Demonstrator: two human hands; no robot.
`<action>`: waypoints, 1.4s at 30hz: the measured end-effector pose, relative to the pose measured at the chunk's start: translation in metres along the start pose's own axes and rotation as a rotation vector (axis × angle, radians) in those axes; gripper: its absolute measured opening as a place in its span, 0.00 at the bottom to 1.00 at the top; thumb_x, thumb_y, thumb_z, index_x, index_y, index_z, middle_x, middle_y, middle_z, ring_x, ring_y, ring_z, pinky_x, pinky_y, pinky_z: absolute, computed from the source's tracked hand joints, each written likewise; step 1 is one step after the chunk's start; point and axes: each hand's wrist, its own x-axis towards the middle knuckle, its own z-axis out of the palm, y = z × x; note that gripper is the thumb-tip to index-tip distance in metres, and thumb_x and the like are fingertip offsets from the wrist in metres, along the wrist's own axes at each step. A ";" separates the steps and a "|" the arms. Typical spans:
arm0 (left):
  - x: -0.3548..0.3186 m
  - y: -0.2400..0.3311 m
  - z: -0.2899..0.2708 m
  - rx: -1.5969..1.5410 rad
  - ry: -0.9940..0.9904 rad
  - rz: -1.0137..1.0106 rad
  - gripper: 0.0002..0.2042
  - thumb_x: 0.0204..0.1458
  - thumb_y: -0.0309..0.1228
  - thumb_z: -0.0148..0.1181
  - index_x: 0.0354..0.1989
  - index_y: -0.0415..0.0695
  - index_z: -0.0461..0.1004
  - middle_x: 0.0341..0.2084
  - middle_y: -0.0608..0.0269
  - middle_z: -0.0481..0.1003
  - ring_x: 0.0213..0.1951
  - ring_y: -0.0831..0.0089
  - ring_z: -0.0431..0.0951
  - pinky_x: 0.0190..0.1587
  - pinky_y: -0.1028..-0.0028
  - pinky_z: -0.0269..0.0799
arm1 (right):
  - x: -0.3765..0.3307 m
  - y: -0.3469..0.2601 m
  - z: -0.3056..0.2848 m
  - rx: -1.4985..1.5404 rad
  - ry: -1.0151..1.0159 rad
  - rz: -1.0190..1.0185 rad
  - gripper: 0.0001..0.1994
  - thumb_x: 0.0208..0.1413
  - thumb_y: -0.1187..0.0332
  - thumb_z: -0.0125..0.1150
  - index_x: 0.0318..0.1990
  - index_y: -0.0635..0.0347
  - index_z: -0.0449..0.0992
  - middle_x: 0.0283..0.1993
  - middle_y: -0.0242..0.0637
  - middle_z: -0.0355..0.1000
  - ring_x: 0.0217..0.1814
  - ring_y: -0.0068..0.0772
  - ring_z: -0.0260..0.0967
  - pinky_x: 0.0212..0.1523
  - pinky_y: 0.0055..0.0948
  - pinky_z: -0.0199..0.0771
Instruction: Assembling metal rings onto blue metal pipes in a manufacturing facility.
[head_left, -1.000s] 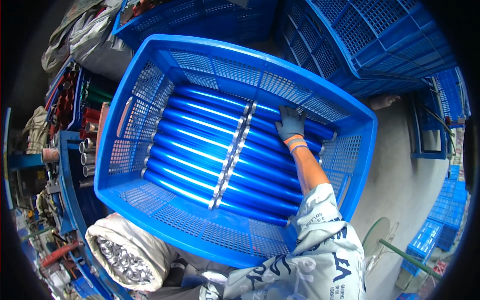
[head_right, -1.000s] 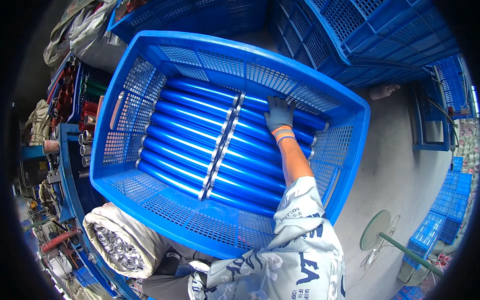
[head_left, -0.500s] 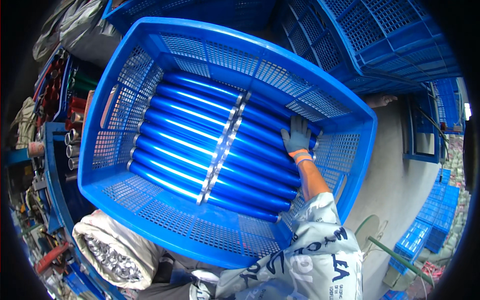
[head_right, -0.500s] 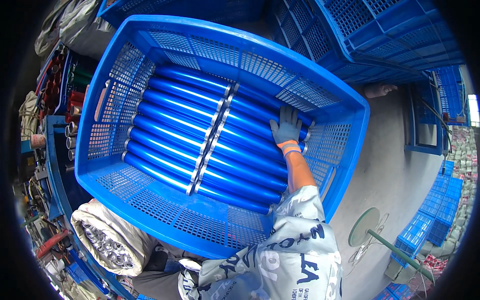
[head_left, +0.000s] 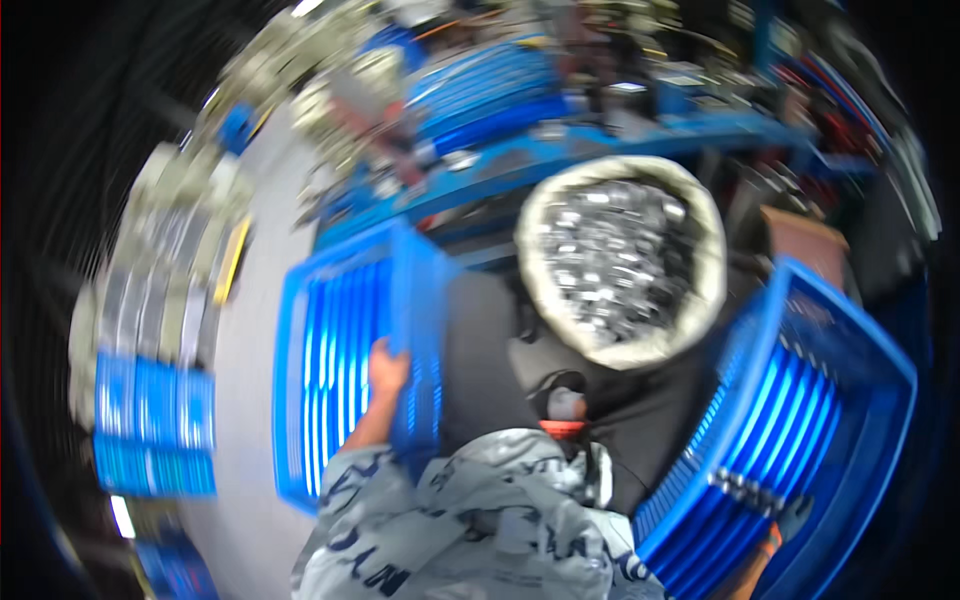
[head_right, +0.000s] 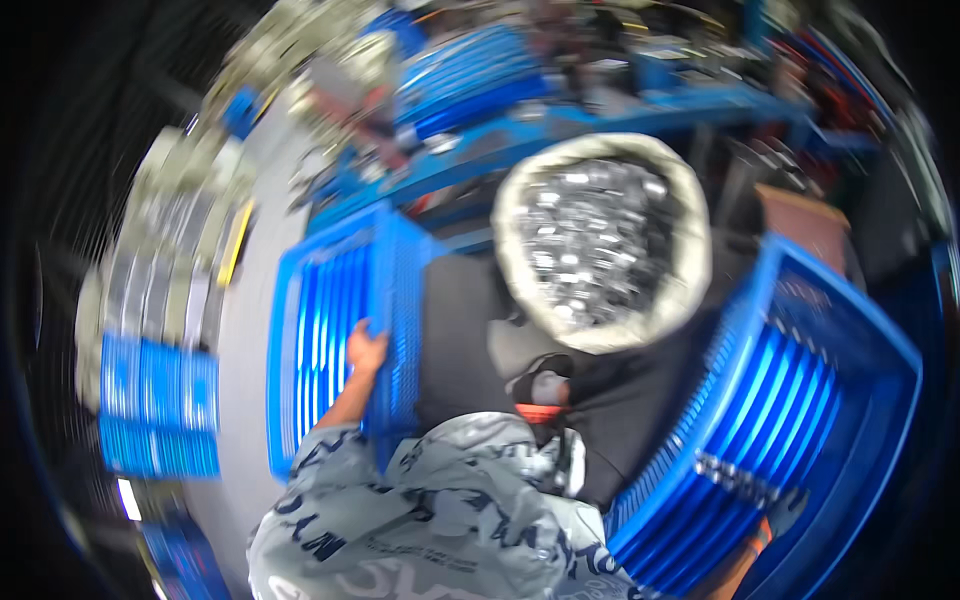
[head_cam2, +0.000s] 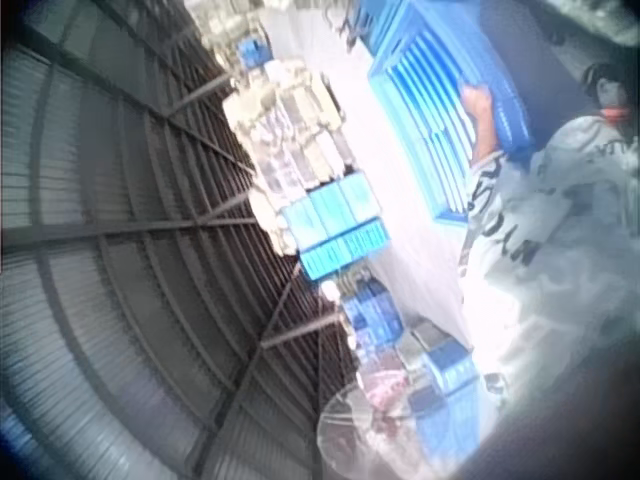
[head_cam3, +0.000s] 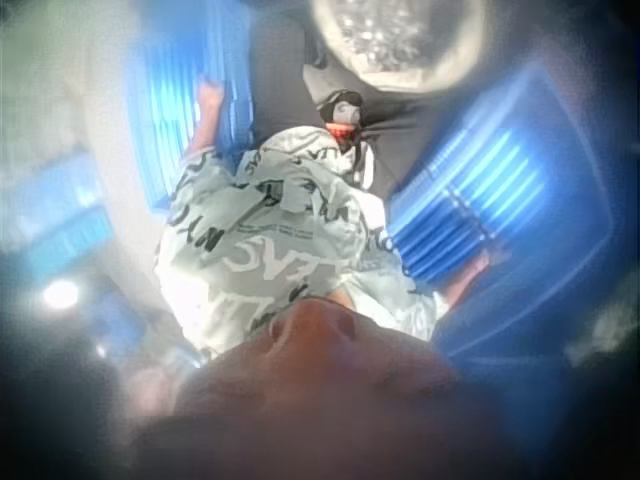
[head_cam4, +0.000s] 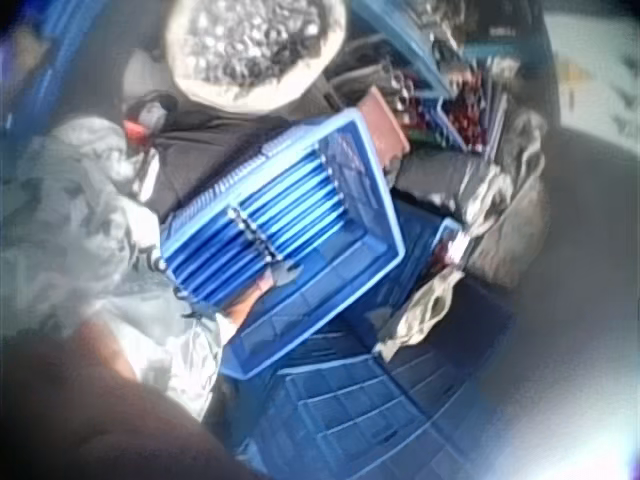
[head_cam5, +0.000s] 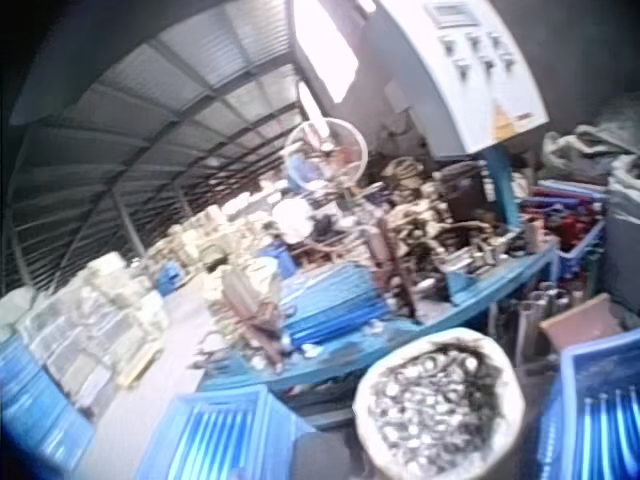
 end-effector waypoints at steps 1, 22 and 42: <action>-0.006 0.013 -0.010 -0.040 -0.008 -0.039 0.38 0.55 0.42 0.76 0.75 0.40 0.75 0.62 0.36 0.84 0.64 0.38 0.85 0.68 0.48 0.80 | 0.008 -0.062 0.035 -0.126 0.158 -0.048 0.29 0.81 0.53 0.63 0.78 0.64 0.76 0.80 0.53 0.75 0.83 0.50 0.72 0.83 0.44 0.68; 0.191 -0.468 -0.059 0.019 0.360 -0.518 0.32 0.59 0.34 0.75 0.72 0.36 0.76 0.66 0.40 0.79 0.69 0.40 0.77 0.75 0.50 0.74 | -0.294 -0.629 0.518 -0.338 -0.852 -0.975 0.33 0.73 0.61 0.72 0.79 0.67 0.73 0.70 0.58 0.81 0.71 0.60 0.80 0.74 0.48 0.79; 0.278 -0.419 -0.074 -0.089 0.189 -0.670 0.41 0.49 0.51 0.82 0.67 0.37 0.77 0.58 0.38 0.86 0.59 0.41 0.88 0.65 0.50 0.83 | -0.290 -0.630 0.528 -0.637 -0.806 -1.163 0.17 0.68 0.70 0.65 0.61 0.66 0.88 0.77 0.59 0.76 0.83 0.64 0.67 0.83 0.54 0.67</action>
